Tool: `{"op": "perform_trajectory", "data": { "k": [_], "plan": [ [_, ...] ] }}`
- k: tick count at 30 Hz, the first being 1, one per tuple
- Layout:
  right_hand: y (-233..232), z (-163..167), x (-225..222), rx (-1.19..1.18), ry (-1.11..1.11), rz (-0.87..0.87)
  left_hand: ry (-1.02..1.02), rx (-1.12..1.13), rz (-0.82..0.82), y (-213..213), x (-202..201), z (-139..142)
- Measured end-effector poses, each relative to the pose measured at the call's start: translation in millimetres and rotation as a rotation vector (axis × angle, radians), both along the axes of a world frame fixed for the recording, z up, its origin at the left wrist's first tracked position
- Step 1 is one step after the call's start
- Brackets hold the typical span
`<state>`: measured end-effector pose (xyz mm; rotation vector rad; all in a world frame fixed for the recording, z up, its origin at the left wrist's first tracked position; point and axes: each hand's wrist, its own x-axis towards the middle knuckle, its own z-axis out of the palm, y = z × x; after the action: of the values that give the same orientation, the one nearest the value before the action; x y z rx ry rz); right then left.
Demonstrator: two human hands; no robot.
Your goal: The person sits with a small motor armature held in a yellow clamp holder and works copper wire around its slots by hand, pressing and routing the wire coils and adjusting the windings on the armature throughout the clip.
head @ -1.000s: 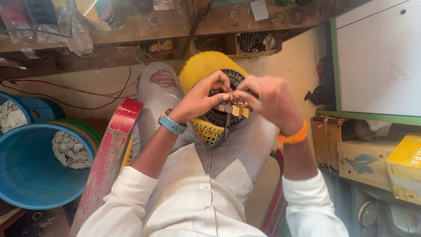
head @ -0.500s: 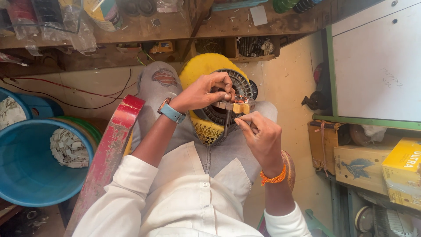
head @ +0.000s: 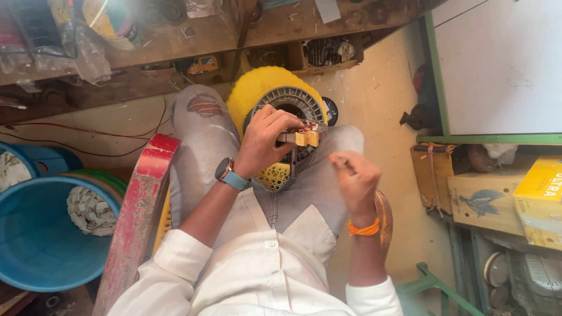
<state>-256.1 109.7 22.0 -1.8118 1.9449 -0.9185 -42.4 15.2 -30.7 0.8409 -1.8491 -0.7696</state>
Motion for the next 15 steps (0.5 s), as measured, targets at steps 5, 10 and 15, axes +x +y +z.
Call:
{"op": "perform_trajectory", "data": {
  "k": [5, 10, 15],
  "plan": [
    [-36, 47, -2, -0.177, 0.147, 0.182, 0.019, -0.067, 0.02, -1, 0, -10],
    [-65, 67, 15, -0.296, 0.265, 0.481, 0.05, -0.082, 0.031, 0, 1, -12],
    [-96, 56, 22, -0.237, 0.256, 0.456, 0.063, -0.03, 0.014, 0, 4, -7]
  ]
}}
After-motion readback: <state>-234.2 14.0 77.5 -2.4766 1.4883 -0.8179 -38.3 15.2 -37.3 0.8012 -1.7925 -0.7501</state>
